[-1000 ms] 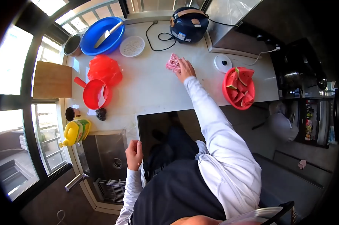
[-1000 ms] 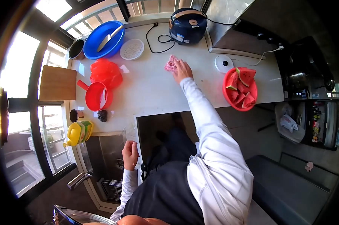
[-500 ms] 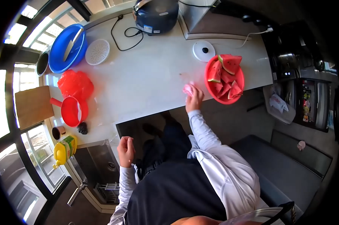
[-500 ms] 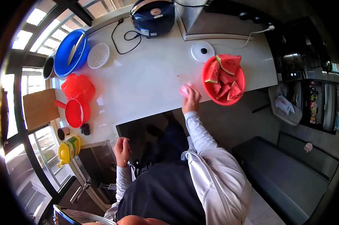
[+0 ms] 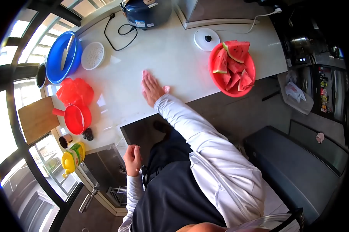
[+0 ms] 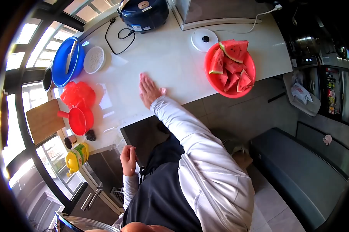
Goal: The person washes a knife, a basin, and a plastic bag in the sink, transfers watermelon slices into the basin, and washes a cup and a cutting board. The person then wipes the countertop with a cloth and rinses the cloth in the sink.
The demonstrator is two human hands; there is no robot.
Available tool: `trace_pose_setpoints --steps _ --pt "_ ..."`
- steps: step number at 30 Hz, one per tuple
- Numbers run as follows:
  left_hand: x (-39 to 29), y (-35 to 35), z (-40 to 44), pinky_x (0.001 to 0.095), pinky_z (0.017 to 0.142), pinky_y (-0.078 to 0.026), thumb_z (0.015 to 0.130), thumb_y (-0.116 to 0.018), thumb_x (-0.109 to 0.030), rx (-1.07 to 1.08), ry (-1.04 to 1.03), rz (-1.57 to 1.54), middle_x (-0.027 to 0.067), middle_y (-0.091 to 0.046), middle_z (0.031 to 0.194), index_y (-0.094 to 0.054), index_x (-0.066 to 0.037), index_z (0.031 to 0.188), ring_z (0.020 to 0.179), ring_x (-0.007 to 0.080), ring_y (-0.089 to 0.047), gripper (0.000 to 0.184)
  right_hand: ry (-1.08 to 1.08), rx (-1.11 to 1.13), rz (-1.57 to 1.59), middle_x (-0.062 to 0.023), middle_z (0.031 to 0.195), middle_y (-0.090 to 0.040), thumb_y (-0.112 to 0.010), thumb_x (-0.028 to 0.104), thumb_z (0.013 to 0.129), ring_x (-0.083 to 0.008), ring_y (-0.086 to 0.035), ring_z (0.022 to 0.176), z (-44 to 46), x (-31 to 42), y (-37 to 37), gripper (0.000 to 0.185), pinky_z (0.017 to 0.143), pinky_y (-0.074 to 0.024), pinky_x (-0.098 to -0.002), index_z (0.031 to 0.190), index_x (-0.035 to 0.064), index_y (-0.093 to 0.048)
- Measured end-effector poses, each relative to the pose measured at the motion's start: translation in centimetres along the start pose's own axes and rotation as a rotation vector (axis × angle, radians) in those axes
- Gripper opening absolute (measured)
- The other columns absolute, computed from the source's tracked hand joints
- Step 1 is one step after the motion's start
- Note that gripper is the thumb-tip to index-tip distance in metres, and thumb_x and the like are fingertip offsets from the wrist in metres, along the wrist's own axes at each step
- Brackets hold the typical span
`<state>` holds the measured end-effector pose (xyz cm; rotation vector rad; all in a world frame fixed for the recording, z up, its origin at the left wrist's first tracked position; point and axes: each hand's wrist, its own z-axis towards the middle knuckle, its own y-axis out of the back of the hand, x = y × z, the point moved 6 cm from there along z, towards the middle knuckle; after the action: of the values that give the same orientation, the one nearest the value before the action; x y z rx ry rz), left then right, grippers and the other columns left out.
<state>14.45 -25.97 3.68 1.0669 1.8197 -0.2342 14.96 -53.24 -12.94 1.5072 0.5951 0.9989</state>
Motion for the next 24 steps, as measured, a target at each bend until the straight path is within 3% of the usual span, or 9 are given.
trace_pose_setpoints --steps 2,4,5,6,7,8,12,18,24 --pt "0.5 0.8 -0.7 0.0202 0.045 -0.035 0.1 -0.053 -0.015 -0.009 0.002 -0.027 -0.0008 -0.051 0.06 -0.058 -0.001 0.09 0.048 0.0048 -0.047 0.018 -0.012 -0.118 -0.101 -0.0123 0.162 -0.012 -0.044 0.046 0.09 -0.0222 -0.014 0.149 -0.4 1.1 0.0 0.079 0.121 -0.0107 -0.0358 0.152 0.0041 -0.018" --pt "1.0 1.1 -0.9 0.0201 0.045 -0.035 0.1 -0.053 -0.016 0.01 0.009 -0.015 -0.0007 -0.052 0.061 -0.058 -0.001 0.091 0.048 0.0048 -0.048 0.018 -0.223 0.096 0.085 -0.0125 0.159 -0.02 -0.039 0.042 0.095 -0.0246 -0.022 0.146 -1.1 -1.9 1.9 0.067 0.12 -0.0162 -0.0387 0.15 0.0068 -0.025" --pt "1.2 1.2 -0.8 0.0201 0.045 -0.035 0.1 -0.052 -0.016 0.022 0.007 -0.013 -0.0006 -0.052 0.061 -0.058 -0.001 0.091 0.048 0.0049 -0.048 0.018 -0.299 0.063 0.259 -0.013 0.156 -0.027 -0.039 0.04 0.096 -0.0271 -0.028 0.142 -1.6 -5.8 -2.5 0.062 0.117 -0.0208 -0.0425 0.149 0.0085 -0.029" --pt "1.4 1.2 -0.7 0.02 0.045 -0.035 0.1 -0.052 -0.016 0.021 0.0 -0.017 -0.0005 -0.052 0.061 -0.058 -0.001 0.091 0.048 0.0049 -0.048 0.018 -0.619 -0.157 0.561 -0.0159 0.152 -0.034 -0.041 0.035 0.096 -0.032 -0.031 0.138 -2.7 -8.8 1.8 0.056 0.115 -0.0222 -0.0469 0.145 0.0092 -0.037" --pt "1.6 1.4 -0.7 0.02 0.045 -0.035 0.1 -0.052 -0.016 0.021 -0.005 -0.016 -0.0004 -0.052 0.06 -0.058 -0.001 0.091 0.048 0.005 -0.048 0.018 -0.585 -0.306 0.211 -0.0166 0.151 -0.036 -0.046 0.03 0.094 -0.0361 -0.03 0.139 -4.8 -12.8 -1.4 0.056 0.116 -0.0205 -0.0486 0.145 0.0078 -0.037" --pt "1.8 1.5 -0.6 0.0199 0.045 -0.036 0.1 -0.052 -0.016 0.021 -0.008 -0.014 -0.0003 -0.051 0.06 -0.058 -0.001 0.091 0.047 0.0051 -0.048 0.018 -0.52 -0.18 -0.075 -0.018 0.153 -0.033 -0.048 0.024 0.094 -0.0398 -0.025 0.142 -6.4 -13.6 2.6 0.057 0.117 -0.0174 -0.0504 0.145 0.0041 -0.035" --pt "3.0 1.0 -0.5 0.0208 0.045 -0.036 0.099 -0.054 -0.017 0.053 0.022 -0.012 -0.0007 -0.052 0.059 -0.059 -0.001 0.091 0.047 0.0055 -0.048 0.018 -0.752 -0.333 -0.071 -0.026 0.154 -0.026 -0.046 0.031 0.096 -0.0424 -0.018 0.145 -11.9 -17.3 3.7 0.064 0.119 -0.0119 -0.0502 0.147 -0.0037 -0.03" --pt "2.3 0.4 0.0 0.0218 0.044 -0.037 0.099 -0.055 -0.016 0.07 0.031 0.041 -0.0005 -0.054 0.059 -0.059 -0.002 0.09 0.048 0.0056 -0.049 0.017 -0.84 -0.313 -0.165 -0.0275 0.153 -0.027 -0.042 0.031 0.097 -0.043 -0.02 0.144 -10.4 -18.7 3.9 0.062 0.119 -0.014 -0.0498 0.145 -0.0078 -0.031" --pt "2.1 0.8 -0.5 0.0212 0.047 -0.038 0.099 -0.053 -0.014 0.027 0.058 0.057 -0.0002 -0.054 0.06 -0.059 -0.001 0.092 0.049 0.006 -0.049 0.016 -0.424 -0.257 -0.015 -0.0236 0.155 -0.026 -0.045 0.027 0.095 -0.0397 -0.02 0.145 -4.2 -13.8 3.6 0.062 0.119 -0.0118 -0.0499 0.146 -0.0047 -0.03"
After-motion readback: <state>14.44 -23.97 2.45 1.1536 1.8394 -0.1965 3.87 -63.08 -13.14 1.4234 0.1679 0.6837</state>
